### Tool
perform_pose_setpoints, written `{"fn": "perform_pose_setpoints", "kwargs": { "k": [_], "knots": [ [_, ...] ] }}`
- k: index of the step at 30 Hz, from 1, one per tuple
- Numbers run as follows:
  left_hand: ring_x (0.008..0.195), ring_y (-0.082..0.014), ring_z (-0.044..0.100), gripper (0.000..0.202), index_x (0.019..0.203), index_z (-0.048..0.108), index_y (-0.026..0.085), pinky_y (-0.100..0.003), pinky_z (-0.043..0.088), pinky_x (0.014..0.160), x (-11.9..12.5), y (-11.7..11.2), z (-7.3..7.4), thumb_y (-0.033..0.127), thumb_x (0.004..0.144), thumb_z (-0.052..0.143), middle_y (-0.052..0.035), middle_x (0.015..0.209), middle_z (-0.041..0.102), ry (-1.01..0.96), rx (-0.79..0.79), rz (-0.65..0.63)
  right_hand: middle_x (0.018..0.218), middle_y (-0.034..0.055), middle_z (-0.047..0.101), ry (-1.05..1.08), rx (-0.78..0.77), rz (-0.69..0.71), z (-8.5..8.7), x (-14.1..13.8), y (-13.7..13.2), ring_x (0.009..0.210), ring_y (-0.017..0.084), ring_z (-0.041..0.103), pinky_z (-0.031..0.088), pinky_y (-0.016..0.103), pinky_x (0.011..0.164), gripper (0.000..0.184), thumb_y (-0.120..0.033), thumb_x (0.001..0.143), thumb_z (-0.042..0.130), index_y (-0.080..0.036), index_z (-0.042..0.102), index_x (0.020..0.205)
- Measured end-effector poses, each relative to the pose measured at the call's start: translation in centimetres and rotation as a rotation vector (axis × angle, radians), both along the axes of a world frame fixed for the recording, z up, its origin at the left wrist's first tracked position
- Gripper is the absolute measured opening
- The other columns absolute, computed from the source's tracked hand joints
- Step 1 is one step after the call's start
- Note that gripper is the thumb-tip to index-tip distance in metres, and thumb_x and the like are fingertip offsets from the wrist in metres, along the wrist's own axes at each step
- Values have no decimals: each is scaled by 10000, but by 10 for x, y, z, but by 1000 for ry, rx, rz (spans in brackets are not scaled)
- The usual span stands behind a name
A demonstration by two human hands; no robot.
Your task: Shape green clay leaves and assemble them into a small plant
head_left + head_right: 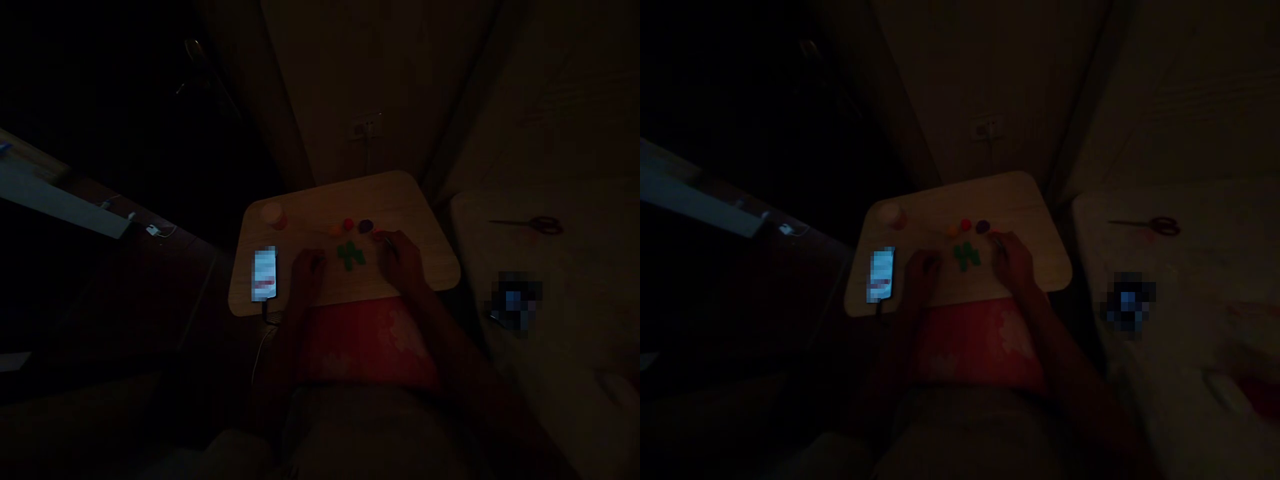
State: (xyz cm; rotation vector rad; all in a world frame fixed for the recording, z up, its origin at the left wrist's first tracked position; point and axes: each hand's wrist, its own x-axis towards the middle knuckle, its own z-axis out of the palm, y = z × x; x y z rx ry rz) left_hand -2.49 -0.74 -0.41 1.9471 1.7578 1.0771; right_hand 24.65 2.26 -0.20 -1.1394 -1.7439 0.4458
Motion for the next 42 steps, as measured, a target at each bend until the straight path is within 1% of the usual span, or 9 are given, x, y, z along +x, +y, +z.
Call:
{"fn": "perform_pose_setpoints", "kwargs": {
  "k": [4, 12, 20, 23, 25, 29, 33, 37, 42],
  "knots": [
    [975, -223, 682, 138, 1032, 768, 208, -373, 564, 922, 1, -1, 3, 173, 936, 675, -65, 1034, 744, -9, 4, -10, 1276, 133, 763, -12, -38, 4, -1, 0, 1, 1197, 294, 713, 556, 466, 1041, 359, -251, 1001, 451, -220, 718, 1238],
    [846, -210, 687, 91, 891, 782, 201, -334, 551, 824, 1, -1, 8, 228, 910, 698, -40, 909, 779, -106, -104, 12, 1204, 120, 808, -146, -194, -3, -3, -2, 3, 1089, 313, 760, 588, 456, 969, 377, -222, 923, 497, -211, 786, 1166],
    [684, -174, 590, 178, 740, 700, 189, -275, 457, 663, 5, 2, 13, 279, 893, 706, 0, 696, 680, -144, -152, 102, 1186, 112, 814, -151, -247, -26, 0, -2, 5, 1064, 315, 761, 587, 442, 946, 391, -232, 906, 510, -217, 793, 1175],
    [716, -175, 621, 156, 820, 732, 182, -268, 485, 678, 3, 4, 10, 267, 919, 646, -5, 736, 706, -231, -127, 154, 1175, 128, 814, -163, -263, -18, 0, -1, 5, 1034, 320, 766, 589, 444, 924, 389, -250, 910, 509, -204, 795, 1169],
    [805, -189, 670, 143, 898, 759, 177, -282, 533, 757, 0, 6, 7, 260, 914, 643, -27, 844, 756, -263, -98, 159, 1163, 124, 817, -168, -260, -15, 0, -1, 5, 1029, 315, 766, 586, 437, 922, 385, -245, 907, 506, -206, 799, 1153],
    [1013, -222, 711, 213, 1069, 784, 191, -352, 566, 961, -1, 6, 4, 239, 909, 653, -70, 1090, 786, -225, -24, 73, 1126, 122, 823, -178, -242, -23, 1, -1, 4, 1013, 314, 768, 586, 425, 902, 371, -248, 910, 503, -205, 809, 1115],
    [1049, -236, 724, 261, 1146, 780, 204, -387, 586, 986, 2, 3, 6, 223, 919, 653, -78, 1135, 790, -179, -33, 20, 1133, 105, 826, -185, -237, -22, 1, 0, 4, 1012, 312, 768, 589, 419, 885, 374, -235, 890, 518, -220, 810, 1123],
    [1010, -240, 749, 210, 1082, 804, 205, -389, 603, 959, 5, 0, 6, 250, 922, 675, -74, 1091, 813, -226, -65, 37, 1104, 112, 830, -186, -235, -25, -1, 1, 4, 973, 311, 770, 588, 415, 860, 374, -246, 888, 522, -209, 814, 1117],
    [868, -228, 749, 128, 922, 817, 202, -355, 611, 837, 6, -2, 7, 283, 852, 747, -49, 929, 820, -254, -102, 86, 1083, 115, 832, -183, -237, -27, 0, 1, 3, 944, 311, 770, 583, 406, 840, 358, -253, 890, 531, -207, 815, 1104]
  ]
}}
